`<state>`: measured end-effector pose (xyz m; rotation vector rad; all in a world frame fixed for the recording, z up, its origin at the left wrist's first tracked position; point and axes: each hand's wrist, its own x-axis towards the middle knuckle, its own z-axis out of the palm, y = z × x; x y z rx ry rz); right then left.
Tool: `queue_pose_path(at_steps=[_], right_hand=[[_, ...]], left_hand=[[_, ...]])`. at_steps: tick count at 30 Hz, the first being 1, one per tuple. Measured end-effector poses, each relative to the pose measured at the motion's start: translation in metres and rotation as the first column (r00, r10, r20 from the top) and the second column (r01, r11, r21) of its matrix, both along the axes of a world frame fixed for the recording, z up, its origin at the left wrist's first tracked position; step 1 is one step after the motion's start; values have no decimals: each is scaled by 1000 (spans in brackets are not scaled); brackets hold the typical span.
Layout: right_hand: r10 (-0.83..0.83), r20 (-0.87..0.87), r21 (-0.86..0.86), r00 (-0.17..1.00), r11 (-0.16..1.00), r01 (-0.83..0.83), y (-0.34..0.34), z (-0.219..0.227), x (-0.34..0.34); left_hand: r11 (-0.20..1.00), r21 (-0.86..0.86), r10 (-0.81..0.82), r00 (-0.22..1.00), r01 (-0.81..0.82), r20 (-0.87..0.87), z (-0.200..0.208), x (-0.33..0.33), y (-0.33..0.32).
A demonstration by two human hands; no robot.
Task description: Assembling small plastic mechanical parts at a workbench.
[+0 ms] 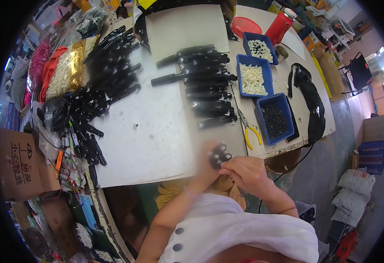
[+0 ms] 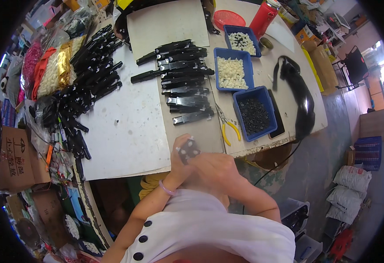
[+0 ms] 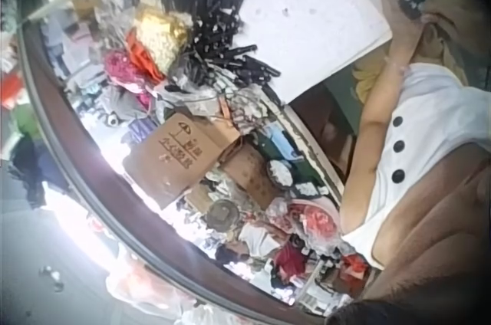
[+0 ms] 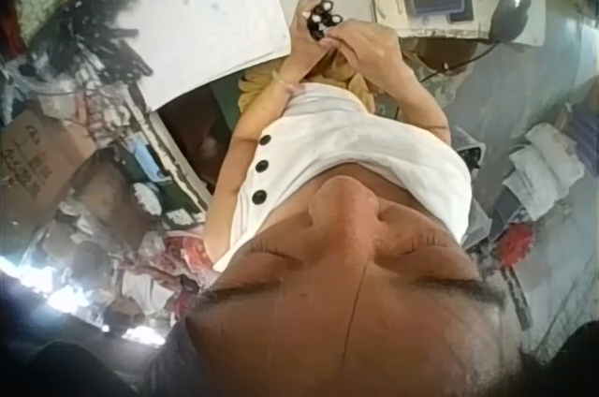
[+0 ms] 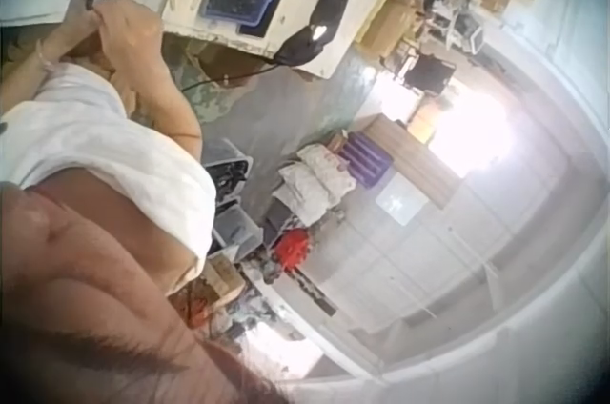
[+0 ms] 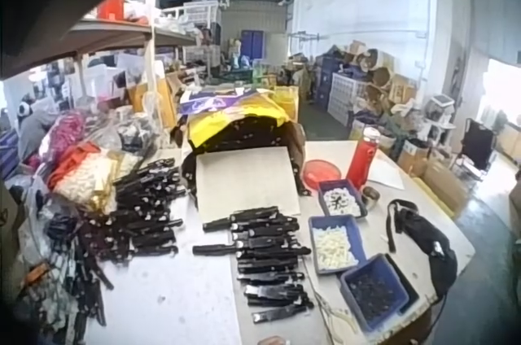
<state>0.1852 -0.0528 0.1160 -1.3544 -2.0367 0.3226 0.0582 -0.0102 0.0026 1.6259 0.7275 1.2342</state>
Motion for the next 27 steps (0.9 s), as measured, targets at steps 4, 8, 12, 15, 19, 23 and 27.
queue_pose_path(at_steps=[4,8,12,15,19,23,27], right_hand=[[67,80,5,994,998,-68,-1,10,4],[138,365,-160,921,984,-84,0,33,1],[149,484,-152,862,985,-85,1,37,-5],[60,659,-53,750,998,-33,-6,33,-12],[105,657,-216,746,975,53,-7,38,-18],[100,503,-342,858,935,91,-3,42,-2],[-44,430,-247,902,955,164,-8,33,-2]], left_hand=[[999,25,21,999,-20,-49,-2,0,0],[997,-10,78,997,-78,-11,-1,5,0],[997,-16,76,997,-76,-12,-5,4,-1],[1000,-6,25,999,-25,-48,-20,0,-7],[1000,-19,-3,997,1,-74,-17,1,-4],[998,58,9,990,0,-144,-1,8,2],[999,-4,37,992,-38,-123,0,9,1]])
